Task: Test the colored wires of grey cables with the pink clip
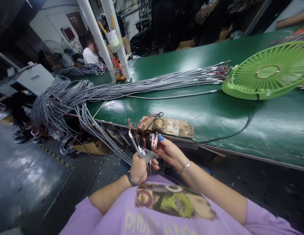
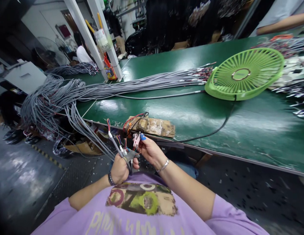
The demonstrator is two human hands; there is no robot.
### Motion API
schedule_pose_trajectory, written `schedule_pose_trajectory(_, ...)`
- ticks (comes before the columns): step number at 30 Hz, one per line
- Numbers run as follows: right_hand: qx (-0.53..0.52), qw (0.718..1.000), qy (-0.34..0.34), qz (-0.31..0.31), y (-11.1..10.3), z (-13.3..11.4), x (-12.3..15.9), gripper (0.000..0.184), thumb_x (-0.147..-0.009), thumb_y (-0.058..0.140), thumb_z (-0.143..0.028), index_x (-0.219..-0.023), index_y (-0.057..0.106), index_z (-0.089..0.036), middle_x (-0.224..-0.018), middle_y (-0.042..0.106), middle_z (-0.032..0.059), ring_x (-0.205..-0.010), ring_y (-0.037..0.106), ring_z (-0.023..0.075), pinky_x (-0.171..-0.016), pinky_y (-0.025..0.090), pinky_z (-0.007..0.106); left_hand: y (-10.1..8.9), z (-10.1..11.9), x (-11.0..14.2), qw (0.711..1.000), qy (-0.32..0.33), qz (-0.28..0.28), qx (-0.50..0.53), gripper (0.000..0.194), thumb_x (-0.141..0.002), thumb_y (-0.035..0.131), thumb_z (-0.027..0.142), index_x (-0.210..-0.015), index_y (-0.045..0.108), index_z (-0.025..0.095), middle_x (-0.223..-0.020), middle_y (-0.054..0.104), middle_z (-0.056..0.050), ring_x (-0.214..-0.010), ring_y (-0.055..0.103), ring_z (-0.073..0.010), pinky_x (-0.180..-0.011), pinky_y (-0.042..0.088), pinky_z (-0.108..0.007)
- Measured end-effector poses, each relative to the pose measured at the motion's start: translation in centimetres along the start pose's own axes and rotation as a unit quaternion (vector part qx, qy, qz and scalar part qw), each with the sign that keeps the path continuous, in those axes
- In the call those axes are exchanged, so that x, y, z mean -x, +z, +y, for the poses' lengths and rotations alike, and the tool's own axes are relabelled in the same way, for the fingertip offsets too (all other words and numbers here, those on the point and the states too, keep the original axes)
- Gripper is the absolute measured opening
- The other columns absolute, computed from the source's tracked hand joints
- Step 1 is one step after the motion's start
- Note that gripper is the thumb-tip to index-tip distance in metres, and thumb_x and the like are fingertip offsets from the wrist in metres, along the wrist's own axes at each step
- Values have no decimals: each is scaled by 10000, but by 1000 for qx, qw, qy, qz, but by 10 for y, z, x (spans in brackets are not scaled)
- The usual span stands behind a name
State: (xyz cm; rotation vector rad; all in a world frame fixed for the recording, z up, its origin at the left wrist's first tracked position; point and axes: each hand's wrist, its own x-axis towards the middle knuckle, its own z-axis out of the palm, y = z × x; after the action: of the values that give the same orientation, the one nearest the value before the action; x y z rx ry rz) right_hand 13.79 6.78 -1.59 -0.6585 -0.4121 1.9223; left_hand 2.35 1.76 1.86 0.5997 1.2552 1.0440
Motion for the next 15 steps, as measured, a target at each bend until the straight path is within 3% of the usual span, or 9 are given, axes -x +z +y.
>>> schedule_pose_trajectory(4,-15,999,34,25,0,2,1,296,-702,746,-471,-725,659,-189,-671,652,2,-561,544,113,-516,444,223,-2,1,3,1000,3,-5,4,482,-453,800,531,-621,585,133,-433,582,-16,-342,532,-134,-387,452,-252)
schedule_pose_trajectory(8,-5,998,64,5,0,0,3,356,-790,618,-547,-762,654,-194,-681,635,13,-569,550,118,-511,448,225,-5,2,9,1000,14,-6,19,447,-446,824,483,-585,569,143,-421,570,-10,-403,581,-164,-431,491,-273)
schedule_pose_trajectory(15,31,998,48,-5,0,-4,1,228,-747,709,-402,-769,654,-182,-659,619,-2,-562,528,107,-532,444,225,-8,-1,8,999,29,12,32,450,-456,824,504,-588,592,141,-427,577,-10,-413,590,-164,-442,503,-273)
